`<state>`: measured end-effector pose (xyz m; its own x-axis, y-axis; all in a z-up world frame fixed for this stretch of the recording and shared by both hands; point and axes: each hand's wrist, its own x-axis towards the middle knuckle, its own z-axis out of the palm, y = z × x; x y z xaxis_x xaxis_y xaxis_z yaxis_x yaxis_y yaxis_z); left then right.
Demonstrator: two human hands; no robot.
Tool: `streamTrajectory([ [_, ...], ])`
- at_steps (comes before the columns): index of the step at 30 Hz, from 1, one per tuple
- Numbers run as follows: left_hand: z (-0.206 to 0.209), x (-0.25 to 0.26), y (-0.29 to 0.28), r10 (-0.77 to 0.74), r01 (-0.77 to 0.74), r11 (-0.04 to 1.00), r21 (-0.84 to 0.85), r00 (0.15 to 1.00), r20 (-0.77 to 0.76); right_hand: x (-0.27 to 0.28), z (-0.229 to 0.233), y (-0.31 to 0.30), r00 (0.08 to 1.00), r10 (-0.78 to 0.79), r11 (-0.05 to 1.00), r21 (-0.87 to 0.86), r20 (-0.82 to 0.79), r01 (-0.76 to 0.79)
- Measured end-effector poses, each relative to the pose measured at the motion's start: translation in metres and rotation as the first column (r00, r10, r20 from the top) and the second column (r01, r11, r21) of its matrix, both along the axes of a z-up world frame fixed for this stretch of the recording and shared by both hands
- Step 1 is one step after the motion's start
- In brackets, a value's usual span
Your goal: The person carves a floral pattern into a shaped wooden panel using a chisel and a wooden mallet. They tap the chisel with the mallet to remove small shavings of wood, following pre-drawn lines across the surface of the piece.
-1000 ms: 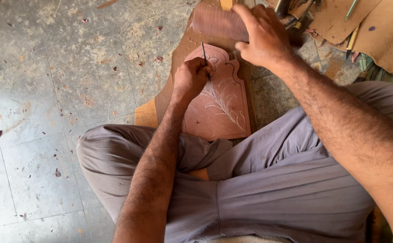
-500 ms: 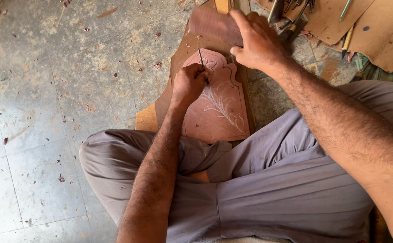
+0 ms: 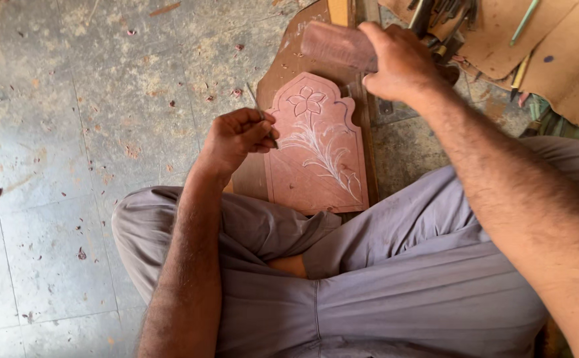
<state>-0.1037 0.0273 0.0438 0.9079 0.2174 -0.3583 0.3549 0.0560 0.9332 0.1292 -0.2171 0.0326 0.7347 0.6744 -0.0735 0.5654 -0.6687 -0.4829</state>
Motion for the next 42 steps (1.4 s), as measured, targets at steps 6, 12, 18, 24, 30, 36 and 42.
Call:
streamTrajectory([
  [6, -0.036, 0.015, -0.001, 0.112, -0.109, 0.979, 0.17, 0.994, -0.004, 0.024, -0.005, -0.005, 0.997, 0.067, 0.994, 0.086, 0.034, -0.07],
  [12, -0.064, 0.067, -0.011, -0.021, -0.036, 0.924, 0.379, 0.989, 0.147, 0.022, -0.004, -0.002, 0.984, 0.117, 0.986, 0.104, 0.138, -0.132],
  [18, -0.07, 0.075, -0.031, 0.093, -0.15, 0.926, 0.347, 0.98, 0.174, 0.018, 0.001, 0.003, 0.995, 0.095, 0.992, 0.083, 0.031, -0.098],
  [24, -0.064, 0.075, -0.033, 0.09, -0.153, 0.926, 0.346, 0.977, 0.193, 0.022, -0.002, 0.004, 0.965, 0.171, 0.976, 0.102, 0.2, -0.195],
  [30, -0.06, 0.078, -0.033, 0.078, -0.122, 0.888, 0.443, 0.99, 0.117, 0.022, 0.0, 0.011, 0.953, 0.192, 0.97, 0.099, 0.234, -0.22],
  [36, -0.058, 0.077, -0.033, 0.061, -0.089, 0.897, 0.433, 0.995, 0.08, 0.02, 0.008, 0.014, 0.911, 0.239, 0.936, 0.168, 0.336, -0.308],
  [42, -0.061, 0.078, -0.033, 0.055, -0.097, 0.919, 0.383, 0.991, 0.119, 0.019, 0.01, 0.018, 0.941, 0.19, 0.913, 0.303, 0.279, -0.274],
])
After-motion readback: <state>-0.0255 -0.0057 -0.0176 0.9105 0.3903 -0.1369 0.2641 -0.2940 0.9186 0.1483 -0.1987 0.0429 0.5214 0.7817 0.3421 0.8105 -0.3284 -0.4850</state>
